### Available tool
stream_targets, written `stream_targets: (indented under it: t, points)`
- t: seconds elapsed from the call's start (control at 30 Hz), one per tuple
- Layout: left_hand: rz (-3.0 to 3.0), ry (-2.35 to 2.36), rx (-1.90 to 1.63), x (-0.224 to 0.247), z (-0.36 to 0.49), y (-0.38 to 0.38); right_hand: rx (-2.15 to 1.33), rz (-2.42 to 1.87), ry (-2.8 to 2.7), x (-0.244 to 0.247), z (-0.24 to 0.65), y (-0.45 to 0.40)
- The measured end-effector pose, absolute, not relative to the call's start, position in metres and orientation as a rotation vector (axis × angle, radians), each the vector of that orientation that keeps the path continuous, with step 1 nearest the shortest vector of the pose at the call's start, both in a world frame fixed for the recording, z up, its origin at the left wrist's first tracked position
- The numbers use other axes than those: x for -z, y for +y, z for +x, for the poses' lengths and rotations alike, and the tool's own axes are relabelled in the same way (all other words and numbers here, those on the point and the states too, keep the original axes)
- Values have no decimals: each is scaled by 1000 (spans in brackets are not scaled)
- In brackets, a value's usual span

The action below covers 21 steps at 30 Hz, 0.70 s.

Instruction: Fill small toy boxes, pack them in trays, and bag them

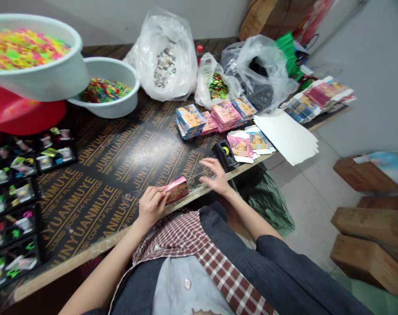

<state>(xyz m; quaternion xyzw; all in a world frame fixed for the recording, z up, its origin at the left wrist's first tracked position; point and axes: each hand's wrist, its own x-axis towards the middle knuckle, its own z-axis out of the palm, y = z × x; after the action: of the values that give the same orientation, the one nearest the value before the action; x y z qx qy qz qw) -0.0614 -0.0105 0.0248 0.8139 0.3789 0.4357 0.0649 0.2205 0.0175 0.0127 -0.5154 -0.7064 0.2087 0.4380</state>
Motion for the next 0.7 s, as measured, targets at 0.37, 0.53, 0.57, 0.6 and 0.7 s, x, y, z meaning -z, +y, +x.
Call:
stream_targets:
  t: [0.37, 0.53, 0.57, 0.6, 0.7]
  points:
    - [2483, 1200, -944, -26, -43, 4, -552, -1832, -1509, 11, 368, 30]
    - [2427, 1203, -1019, -23, -21, 25, -521, -1758, -1505, 4, 357, 36]
    - [2438, 1202, -1049, -19, -16, 28, -486, -1741, -1468, 3, 355, 33]
    - [2458, 1193, -1068, -16, -11, 32, -456, -1730, -1419, 2, 353, 29]
    - [2495, 1171, -1060, -4, -3, 39, -484, -1744, -1226, 7, 349, 13]
